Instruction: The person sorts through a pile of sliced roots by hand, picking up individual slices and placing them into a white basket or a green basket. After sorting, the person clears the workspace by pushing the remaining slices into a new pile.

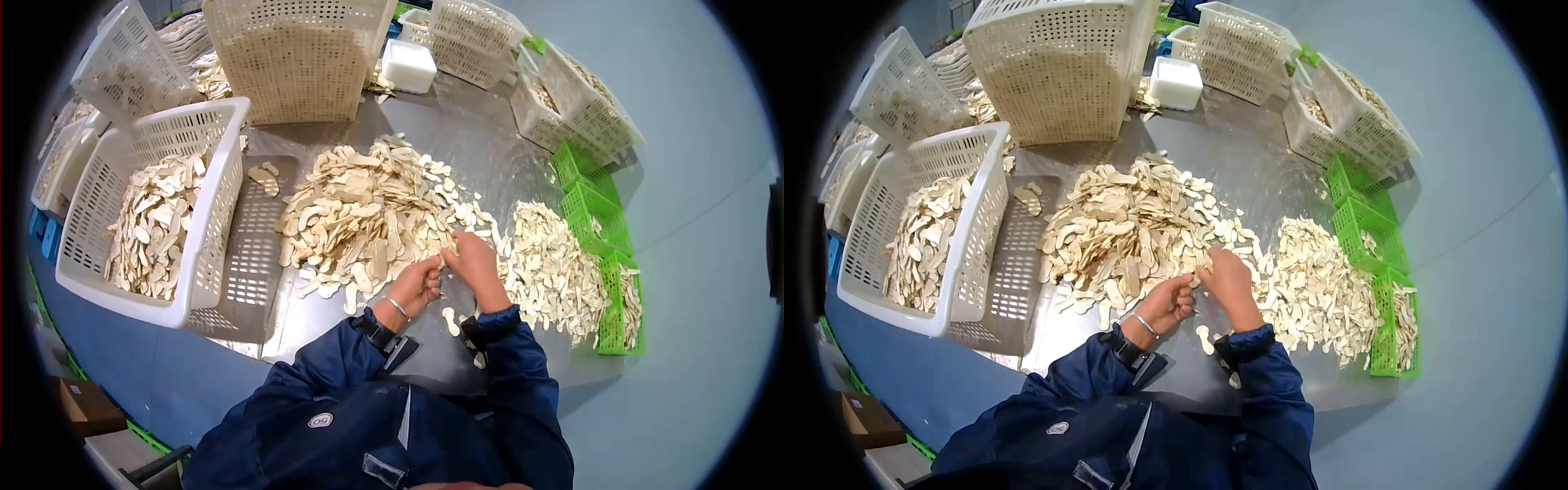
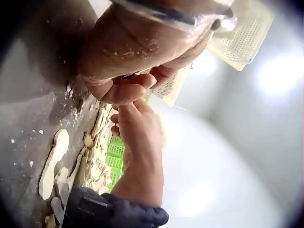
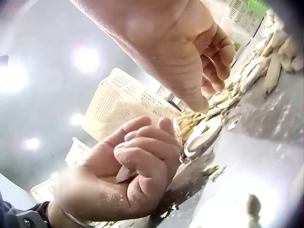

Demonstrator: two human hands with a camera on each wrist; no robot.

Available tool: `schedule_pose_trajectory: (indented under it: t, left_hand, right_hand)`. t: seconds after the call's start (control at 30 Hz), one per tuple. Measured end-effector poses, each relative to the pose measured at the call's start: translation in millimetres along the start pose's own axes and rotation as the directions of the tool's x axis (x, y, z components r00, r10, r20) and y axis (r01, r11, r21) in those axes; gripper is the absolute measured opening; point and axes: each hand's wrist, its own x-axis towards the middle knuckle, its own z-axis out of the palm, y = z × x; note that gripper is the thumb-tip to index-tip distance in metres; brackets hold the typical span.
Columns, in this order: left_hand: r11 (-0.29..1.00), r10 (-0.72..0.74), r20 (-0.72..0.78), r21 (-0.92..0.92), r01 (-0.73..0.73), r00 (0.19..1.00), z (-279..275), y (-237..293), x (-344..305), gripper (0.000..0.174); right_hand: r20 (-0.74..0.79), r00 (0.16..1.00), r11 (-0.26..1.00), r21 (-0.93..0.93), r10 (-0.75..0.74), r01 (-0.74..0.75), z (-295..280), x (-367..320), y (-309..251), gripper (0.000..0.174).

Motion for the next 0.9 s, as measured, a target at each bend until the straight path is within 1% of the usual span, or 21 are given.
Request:
schedule_pose_trajectory:
  t: [0.1, 0.13, 0.23, 0.27, 0.37, 0.43, 0.47, 0.57, 0.6, 0.7, 0.73, 0.8, 0.83, 0.87, 0.9]
  left_hand:
    - [1.000, 0.008, -0.084, 0.007, -0.007, 0.996, 9.2, 3.1, -5.9, 0.021]
    - [1.000, 0.007, -0.067, -0.007, -0.008, 0.998, 7.0, 3.6, -5.5, 0.020]
    - [1.000, 0.022, -0.077, 0.013, -0.021, 0.997, 11.3, 4.7, -9.5, 0.018]
    - [1.000, 0.013, -0.082, -0.008, -0.014, 0.997, 10.8, 4.4, -9.5, 0.016]
    - [1.000, 0.010, -0.087, 0.002, -0.010, 0.996, 8.1, 3.6, -7.6, 0.015]
    - [1.000, 0.005, -0.080, -0.010, -0.006, 0.997, 6.3, 2.1, -5.8, 0.014]
    - [1.000, 0.003, -0.075, -0.014, -0.004, 0.997, 6.4, 0.7, -4.8, 0.013]
    - [1.000, 0.008, -0.079, 0.008, -0.008, 0.997, 6.8, -0.6, -3.5, 0.012]
    - [1.000, 0.011, -0.069, 0.011, -0.010, 0.998, 7.5, 0.3, -4.6, 0.013]
    - [0.999, 0.023, -0.070, 0.033, -0.021, 0.997, 8.7, 1.5, -7.2, 0.014]
    - [0.999, 0.033, -0.059, 0.030, -0.031, 0.998, 5.7, 0.0, -4.6, 0.014]
    - [0.998, 0.044, -0.128, 0.051, -0.037, 0.991, 2.9, -2.4, -2.3, 0.020]
    - [0.998, 0.057, -0.098, 0.029, -0.054, 0.994, -0.9, -4.6, 2.0, 0.024]
    - [0.999, 0.011, -0.057, 0.045, -0.009, 0.998, 1.5, -1.4, -3.3, 0.026]
    - [0.997, 0.057, -0.106, 0.061, -0.051, 0.993, 4.2, -4.9, -2.2, 0.028]
  right_hand:
    - [0.157, 0.986, 0.999, -0.029, 0.050, -0.046, 7.0, 10.8, 0.1, 0.027]
    - [0.147, 0.987, 0.998, -0.011, 0.067, -0.066, 7.2, 12.4, 2.2, 0.021]
    - [0.132, 0.980, 0.984, -0.113, 0.151, -0.137, 6.4, 9.6, 20.0, 0.018]
    - [0.112, 0.986, 0.990, -0.077, 0.127, -0.119, 0.9, 4.9, 27.3, 0.018]
    - [0.125, 0.963, 0.939, -0.283, 0.237, -0.194, -9.0, -4.4, 53.6, 0.018]
    - [0.042, 0.958, 0.918, -0.300, 0.285, -0.260, -20.5, -6.3, 56.2, 0.018]
    - [0.076, 0.950, 0.916, -0.299, 0.302, -0.267, -25.6, -6.3, 56.9, 0.022]
    - [0.018, 0.995, 0.991, -0.093, 0.098, -0.096, -16.6, 0.2, 48.8, 0.026]
    - [0.113, 0.989, 0.994, -0.073, 0.090, -0.082, -11.4, 8.6, 43.1, 0.032]
    - [0.022, 0.997, 0.997, 0.033, -0.069, 0.068, 8.1, 21.5, 23.6, 0.033]
    - [0.010, 0.996, 0.994, 0.054, -0.091, 0.090, 8.9, 23.4, 17.2, 0.033]
    - [0.043, 0.992, 0.992, 0.042, -0.121, 0.119, 23.9, 35.7, 18.2, 0.033]
    - [0.027, 0.990, 0.990, 0.013, -0.139, 0.139, 32.0, 38.7, 21.0, 0.030]
    - [0.084, 0.990, 0.993, -0.001, -0.117, 0.117, 23.1, 42.5, 12.0, 0.024]
    - [0.028, 0.989, 0.990, 0.021, -0.143, 0.142, 24.0, 42.0, 11.1, 0.020]
